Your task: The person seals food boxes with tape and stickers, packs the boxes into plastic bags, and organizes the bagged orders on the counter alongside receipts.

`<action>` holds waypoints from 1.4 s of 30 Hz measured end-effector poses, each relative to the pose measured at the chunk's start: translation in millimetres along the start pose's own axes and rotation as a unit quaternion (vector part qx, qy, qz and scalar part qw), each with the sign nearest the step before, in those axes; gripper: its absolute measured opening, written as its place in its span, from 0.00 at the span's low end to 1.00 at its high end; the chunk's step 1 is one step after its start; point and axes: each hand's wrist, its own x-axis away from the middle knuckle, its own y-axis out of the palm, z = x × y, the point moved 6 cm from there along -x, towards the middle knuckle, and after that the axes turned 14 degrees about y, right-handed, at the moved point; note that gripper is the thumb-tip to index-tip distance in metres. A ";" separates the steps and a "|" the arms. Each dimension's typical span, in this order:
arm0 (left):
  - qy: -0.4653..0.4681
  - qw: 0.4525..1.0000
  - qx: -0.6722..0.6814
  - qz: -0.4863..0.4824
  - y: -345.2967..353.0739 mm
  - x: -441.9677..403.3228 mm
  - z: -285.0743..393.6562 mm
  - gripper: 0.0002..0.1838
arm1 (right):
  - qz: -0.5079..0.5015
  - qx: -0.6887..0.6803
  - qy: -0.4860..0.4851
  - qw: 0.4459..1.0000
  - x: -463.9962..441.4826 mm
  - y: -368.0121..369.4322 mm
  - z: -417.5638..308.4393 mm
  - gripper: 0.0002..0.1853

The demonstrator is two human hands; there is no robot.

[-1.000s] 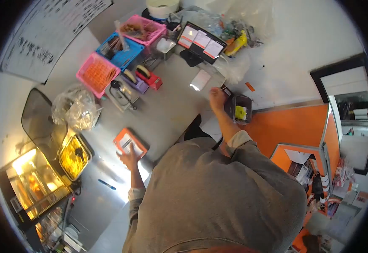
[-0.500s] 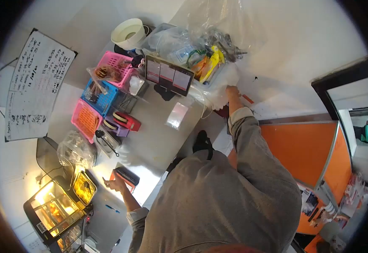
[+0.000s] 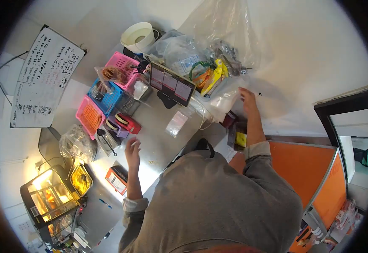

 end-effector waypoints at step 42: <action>0.031 0.942 0.275 0.192 -260.7 213.7 -11.3 0.16 | -0.510 0.369 -0.278 0.726 484.6 491.0 69.6 0.09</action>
